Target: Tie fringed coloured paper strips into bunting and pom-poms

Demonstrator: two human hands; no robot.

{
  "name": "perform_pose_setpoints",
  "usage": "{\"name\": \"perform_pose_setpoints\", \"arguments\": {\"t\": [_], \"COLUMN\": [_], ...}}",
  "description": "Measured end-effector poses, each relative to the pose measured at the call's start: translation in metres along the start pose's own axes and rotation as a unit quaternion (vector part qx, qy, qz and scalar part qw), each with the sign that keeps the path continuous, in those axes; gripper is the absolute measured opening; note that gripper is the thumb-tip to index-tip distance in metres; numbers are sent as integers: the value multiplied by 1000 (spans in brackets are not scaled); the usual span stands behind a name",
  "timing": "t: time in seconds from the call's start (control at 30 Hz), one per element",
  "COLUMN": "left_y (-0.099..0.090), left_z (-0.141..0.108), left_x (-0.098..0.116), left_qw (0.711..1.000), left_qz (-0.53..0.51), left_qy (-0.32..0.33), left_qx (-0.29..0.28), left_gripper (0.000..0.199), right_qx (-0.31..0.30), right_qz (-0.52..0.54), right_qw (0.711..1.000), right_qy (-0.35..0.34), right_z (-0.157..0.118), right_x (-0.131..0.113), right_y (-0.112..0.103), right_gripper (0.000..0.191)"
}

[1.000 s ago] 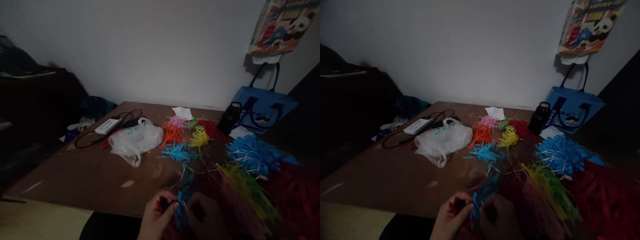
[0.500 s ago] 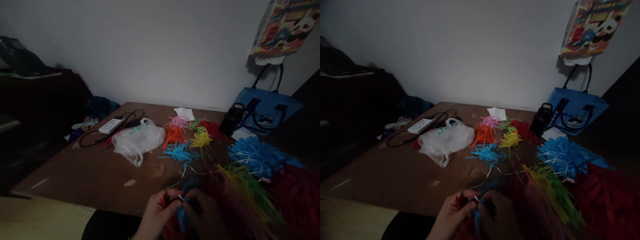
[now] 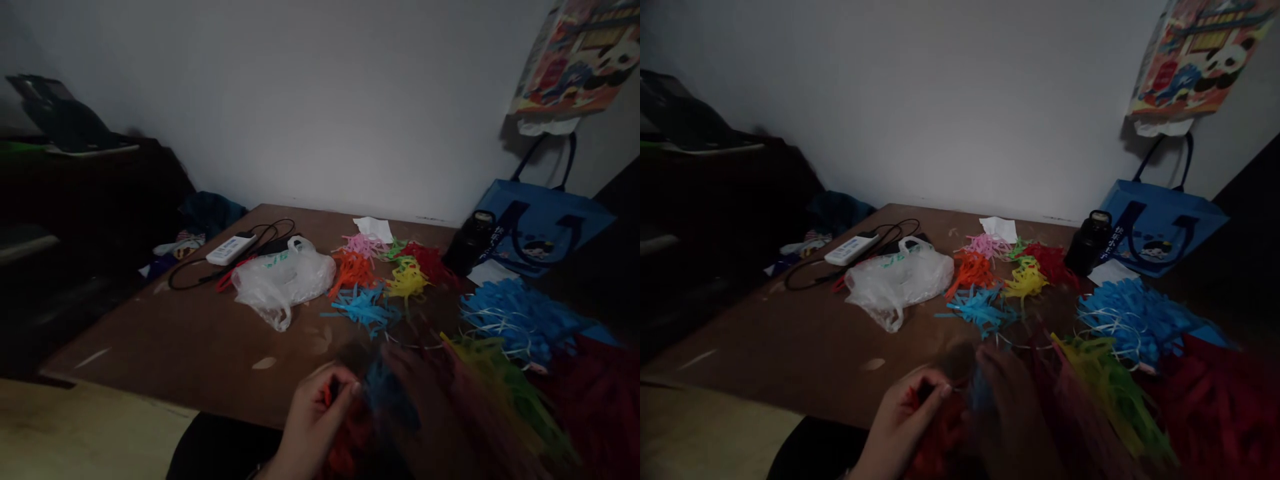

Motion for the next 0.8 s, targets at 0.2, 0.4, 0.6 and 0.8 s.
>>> {"name": "perform_pose_setpoints", "arguments": {"t": [0.2,0.4,0.6,0.8], "left_y": [8,11,15,13], "left_z": [0,2,0,0], "left_x": [-2,-8,-9,-7], "left_qw": [995,989,986,992], "left_qz": [-71,-104,-102,-36], "left_qy": [-66,-88,-89,-61], "left_qx": [-15,-60,-97,-105], "left_gripper": [22,16,22,13], "right_qx": [-45,-72,-64,-50], "right_qz": [44,59,51,41], "right_qw": [998,995,995,996], "right_qy": [4,-40,-59,-63], "right_z": [3,-4,-5,-4], "right_x": [-14,-19,-19,-19], "right_y": [19,25,36,36], "right_gripper": [23,21,15,15]}}
Point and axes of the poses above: each hand's wrist, its own z-axis towards the middle knuckle, its own y-axis out of the palm, x = y × z, the point moved 1 cm from there along z, towards the middle knuckle, and after that the axes turned 2 degrees about z, right-handed, at the moved point
